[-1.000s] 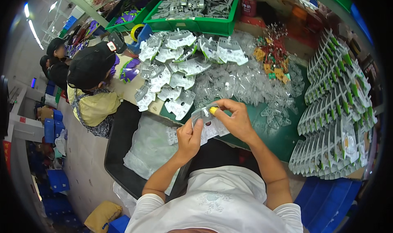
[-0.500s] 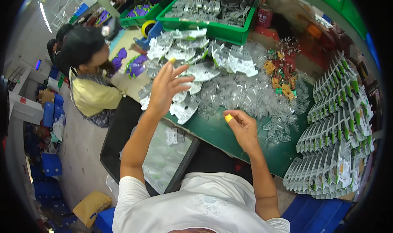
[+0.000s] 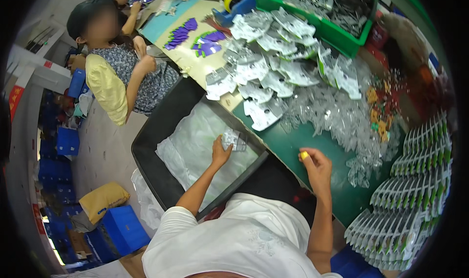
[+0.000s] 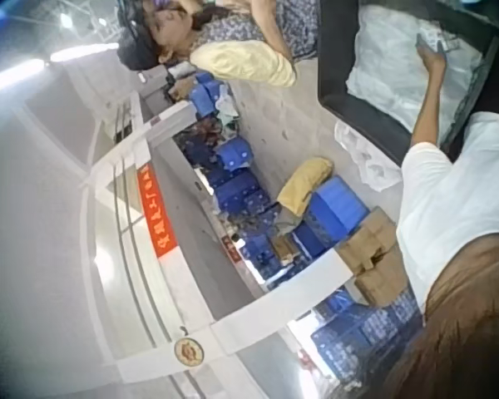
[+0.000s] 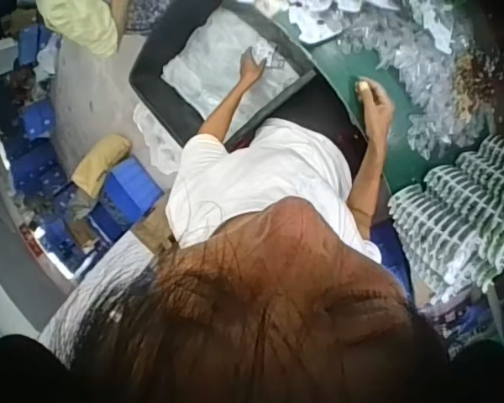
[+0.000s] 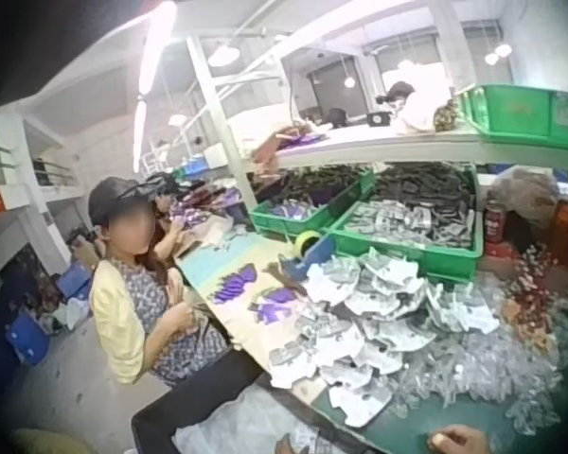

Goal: The person assembles toy components by attaching small plastic pieces into plastic body panels by hand and arranges the completed parts into rows inside a storage bin.

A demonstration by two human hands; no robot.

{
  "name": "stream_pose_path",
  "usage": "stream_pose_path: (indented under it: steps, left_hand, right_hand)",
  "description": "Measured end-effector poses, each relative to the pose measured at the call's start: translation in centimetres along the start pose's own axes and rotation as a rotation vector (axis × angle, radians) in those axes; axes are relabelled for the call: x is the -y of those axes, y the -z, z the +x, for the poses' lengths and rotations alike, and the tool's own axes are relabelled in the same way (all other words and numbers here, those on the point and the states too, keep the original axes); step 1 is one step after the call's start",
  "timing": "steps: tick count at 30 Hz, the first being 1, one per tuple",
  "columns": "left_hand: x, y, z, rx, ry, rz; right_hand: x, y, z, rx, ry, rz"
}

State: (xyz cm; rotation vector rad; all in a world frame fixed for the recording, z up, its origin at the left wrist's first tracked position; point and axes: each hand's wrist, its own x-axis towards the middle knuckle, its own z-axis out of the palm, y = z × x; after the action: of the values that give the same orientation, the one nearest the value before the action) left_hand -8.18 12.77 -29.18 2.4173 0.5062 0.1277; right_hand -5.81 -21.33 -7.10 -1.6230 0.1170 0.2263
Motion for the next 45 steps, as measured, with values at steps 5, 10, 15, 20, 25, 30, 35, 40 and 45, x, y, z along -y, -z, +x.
stream_pose_path:
  steps: [5,10,15,20,25,30,35,40,45]
  left_hand:
    - [1.8,-0.3,1.7,0.028,0.178,-0.128]
    - [1.4,5.4,1.9,0.135,0.589,-0.734]
    - [-6.5,16.1,4.5,-0.206,0.256,-0.936]
    - [-15.1,19.0,10.6,-0.164,0.076,-1.052]
    - [-18.2,17.1,14.1,0.049,0.094,-0.926]
    - [-14.4,16.9,11.9,-0.283,-0.098,-0.674]
    - [3.7,9.2,4.7,-0.287,-0.180,0.236]
    - [4.3,3.5,-2.3,-0.223,0.136,0.291]
    - [11.4,4.5,0.0,-0.370,0.137,0.029]
  right_hand:
    - [0.1,-0.7,-1.1,-0.055,0.046,0.058]
    - [-0.6,-0.7,-1.2,-0.108,0.077,0.043]
    - [-1.2,-1.2,-1.4,-0.141,0.204,-0.061]
    - [-1.1,-1.3,-1.6,-0.130,0.308,-0.244]
    - [-1.7,-1.4,-1.6,-0.167,0.300,-0.167]
    - [-1.9,-1.2,-1.4,-0.177,0.315,-0.200]
    - [-1.8,-1.2,-1.2,-0.132,0.337,-0.236]
    - [-1.8,-1.3,-1.4,-0.122,0.331,-0.290]
    - [-1.4,-2.2,-1.5,-0.145,0.328,-0.233]
